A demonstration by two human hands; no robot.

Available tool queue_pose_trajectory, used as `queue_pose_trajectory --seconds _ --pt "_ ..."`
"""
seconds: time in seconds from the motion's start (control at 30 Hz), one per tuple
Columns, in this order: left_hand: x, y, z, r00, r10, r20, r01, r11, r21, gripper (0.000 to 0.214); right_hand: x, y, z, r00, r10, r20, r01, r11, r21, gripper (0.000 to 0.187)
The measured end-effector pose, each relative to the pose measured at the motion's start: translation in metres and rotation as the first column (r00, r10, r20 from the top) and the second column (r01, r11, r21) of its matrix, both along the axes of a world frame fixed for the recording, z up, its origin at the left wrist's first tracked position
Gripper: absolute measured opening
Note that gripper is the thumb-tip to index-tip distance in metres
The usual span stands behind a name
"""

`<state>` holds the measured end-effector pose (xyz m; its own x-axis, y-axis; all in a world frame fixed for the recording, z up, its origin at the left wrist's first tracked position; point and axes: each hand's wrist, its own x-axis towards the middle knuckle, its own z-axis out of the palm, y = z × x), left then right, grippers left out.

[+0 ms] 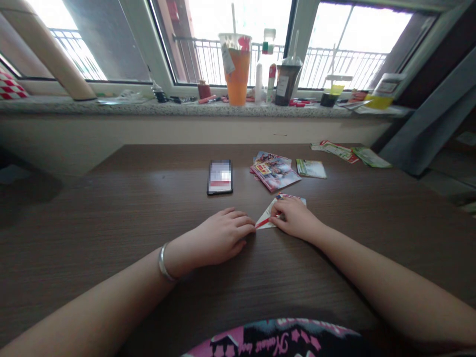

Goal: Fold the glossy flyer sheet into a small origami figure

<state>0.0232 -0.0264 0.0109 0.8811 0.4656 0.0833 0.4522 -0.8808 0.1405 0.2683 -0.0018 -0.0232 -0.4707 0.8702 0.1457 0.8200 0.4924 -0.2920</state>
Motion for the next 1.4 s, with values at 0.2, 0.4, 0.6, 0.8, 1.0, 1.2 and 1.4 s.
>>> queue_pose_trajectory --seconds 0.2,0.4,0.6,0.8,1.0,1.2,1.4 --pt "-0.002 0.002 0.004 1.0 -0.01 -0.008 0.01 1.0 -0.024 0.033 0.001 0.0 0.0 1.0 0.005 -0.002 -0.005 1.0 0.006 0.013" --pt "-0.004 0.003 0.003 1.0 -0.015 0.01 0.016 0.998 -0.062 0.035 0.002 -0.001 -0.001 1.0 0.008 -0.01 -0.008 1.0 0.017 0.013" --pt "-0.007 0.006 0.004 1.0 -0.027 0.014 0.028 0.994 -0.104 0.04 0.004 -0.001 -0.002 1.0 0.014 -0.021 -0.014 1.0 0.019 0.013" --pt "-0.008 0.004 0.006 1.0 -0.007 0.012 0.009 0.991 -0.132 0.042 0.004 0.0 -0.003 1.0 0.011 -0.017 -0.011 1.0 0.023 0.014" --pt "-0.011 0.004 0.007 0.999 0.037 0.02 -0.033 0.987 -0.159 0.034 0.004 0.0 -0.003 1.0 0.019 -0.016 -0.019 0.999 0.026 0.016" --pt "-0.009 0.011 -0.005 0.995 0.051 0.083 -0.038 0.988 -0.148 0.029 0.004 0.002 -0.007 0.998 0.05 -0.038 -0.048 0.998 0.046 0.016" --pt "-0.003 0.008 -0.015 0.996 -0.067 0.061 0.072 0.994 -0.087 0.047 0.001 0.006 -0.007 0.985 0.156 -0.074 -0.145 0.98 0.139 0.015"
